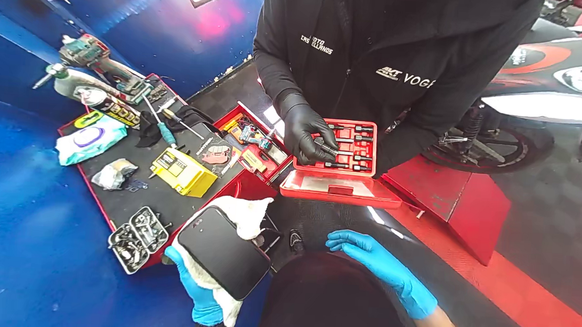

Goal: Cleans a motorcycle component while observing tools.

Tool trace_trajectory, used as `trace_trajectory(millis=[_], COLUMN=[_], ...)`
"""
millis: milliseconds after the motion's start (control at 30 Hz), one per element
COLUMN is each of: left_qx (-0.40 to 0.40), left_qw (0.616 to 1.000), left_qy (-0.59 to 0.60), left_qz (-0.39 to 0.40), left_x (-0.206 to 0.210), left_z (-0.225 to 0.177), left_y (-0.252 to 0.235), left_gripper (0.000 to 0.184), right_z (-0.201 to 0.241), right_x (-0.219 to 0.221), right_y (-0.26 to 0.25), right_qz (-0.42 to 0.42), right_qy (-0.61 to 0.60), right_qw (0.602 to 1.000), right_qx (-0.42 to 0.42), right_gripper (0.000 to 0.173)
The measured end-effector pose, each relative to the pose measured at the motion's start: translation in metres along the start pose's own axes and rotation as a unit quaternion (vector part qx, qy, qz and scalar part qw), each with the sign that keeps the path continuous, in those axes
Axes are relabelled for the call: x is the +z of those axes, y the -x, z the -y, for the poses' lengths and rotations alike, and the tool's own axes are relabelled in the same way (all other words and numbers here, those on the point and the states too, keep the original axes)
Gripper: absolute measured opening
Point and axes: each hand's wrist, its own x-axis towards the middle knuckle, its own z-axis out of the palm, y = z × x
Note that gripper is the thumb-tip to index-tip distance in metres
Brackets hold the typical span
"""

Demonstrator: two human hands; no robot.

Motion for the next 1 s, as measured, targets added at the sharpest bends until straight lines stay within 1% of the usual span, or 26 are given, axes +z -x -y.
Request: trace_trajectory(millis=[33,67,133,167,200,233,267,333,367,400,433,467,500,533,567,600,633,667,733,800,833,867,900,933,967,1000], left_qx=[0.018,0.011,-0.049,-0.042,-0.015,0.004,0.013,-0.019,-0.004,0.026,0.039,0.030,-0.002,-0.058,-0.094,-0.077,-0.024,0.008,0.034,0.033,0.016,-0.006,-0.039,-0.057,-0.037,-0.003], left_qw=[0.994,0.977,0.997,0.996,0.988,0.983,0.989,0.999,0.997,0.983,0.980,0.986,0.993,0.997,0.991,0.994,0.989,0.980,0.986,0.981,0.986,0.997,0.993,0.984,0.995,0.994], left_qy=[0.051,0.090,0.055,0.061,0.100,0.103,0.077,0.028,0.043,0.081,0.074,0.072,0.075,0.049,0.040,0.060,0.095,0.092,0.063,0.059,0.067,0.056,0.008,-0.012,0.012,0.062], left_qz=[0.092,0.193,0.030,0.045,0.113,0.154,0.127,0.026,0.069,0.162,0.181,0.149,0.086,-0.019,-0.088,-0.038,0.111,0.178,0.151,0.182,0.155,0.048,-0.107,-0.170,-0.090,0.087], left_x=[-0.038,-0.073,-0.065,-0.079,-0.102,-0.111,-0.097,-0.063,-0.075,-0.101,-0.109,-0.107,-0.100,-0.081,-0.075,-0.096,-0.137,-0.154,-0.144,-0.146,-0.136,-0.104,-0.061,-0.044,-0.065,-0.112], left_z=[0.008,0.014,0.006,0.012,0.023,0.027,0.022,0.006,0.011,0.023,0.027,0.027,0.023,0.011,0.008,0.017,0.037,0.046,0.044,0.044,0.040,0.030,0.017,0.012,0.019,0.033], left_y=[-0.015,-0.031,-0.032,-0.034,-0.038,-0.040,-0.036,-0.029,-0.030,-0.036,-0.037,-0.035,-0.031,-0.028,-0.030,-0.034,-0.042,-0.050,-0.049,-0.048,-0.041,-0.027,-0.019,-0.019,-0.020,-0.030], left_gripper=[0.062,0.065,0.063,0.059,0.056,0.055,0.057,0.063,0.063,0.062,0.061,0.060,0.059,0.061,0.062,0.062,0.061,0.060,0.058,0.059,0.059,0.059,0.058,0.058,0.058,0.060], right_z=[0.002,0.003,0.006,0.008,0.010,0.012,0.013,0.015,0.016,0.017,0.018,0.019,0.019,0.019,0.019,0.019,0.018,0.017,0.016,0.015,0.015,0.015,0.015,0.015,0.014,0.014], right_x=[0.001,0.001,0.001,0.002,0.004,0.005,0.005,0.007,0.008,0.009,0.010,0.011,0.011,0.011,0.012,0.012,0.012,0.011,0.011,0.011,0.011,0.011,0.011,0.011,0.011,0.011], right_y=[0.001,0.002,0.005,0.005,0.006,0.006,0.007,0.010,0.011,0.011,0.012,0.012,0.013,0.014,0.015,0.015,0.015,0.015,0.016,0.016,0.016,0.016,0.016,0.015,0.015,0.015], right_qz=[0.002,0.004,0.007,0.010,0.015,0.021,0.025,0.031,0.034,0.036,0.037,0.038,0.040,0.040,0.041,0.042,0.044,0.044,0.043,0.046,0.047,0.048,0.047,0.047,0.049,0.051], right_qy=[0.000,0.002,0.006,0.007,0.010,0.014,0.016,0.019,0.021,0.024,0.026,0.026,0.027,0.028,0.028,0.028,0.031,0.033,0.037,0.038,0.036,0.035,0.037,0.039,0.041,0.041], right_qw=[1.000,1.000,1.000,1.000,1.000,0.999,0.999,0.998,0.998,0.998,0.998,0.998,0.998,0.997,0.997,0.997,0.997,0.997,0.997,0.997,0.997,0.997,0.997,0.997,0.996,0.996], right_qx=[-0.001,-0.003,-0.009,-0.011,-0.015,-0.020,-0.027,-0.041,-0.047,-0.049,-0.049,-0.049,-0.051,-0.051,-0.050,-0.050,-0.049,-0.048,-0.048,-0.049,-0.050,-0.052,-0.055,-0.056,-0.056,-0.055], right_gripper=[0.035,0.035,0.035,0.035,0.035,0.035,0.036,0.036,0.036,0.036,0.035,0.035,0.035,0.035,0.035,0.035,0.035,0.035,0.035,0.035,0.035,0.035,0.035,0.035,0.035,0.034])
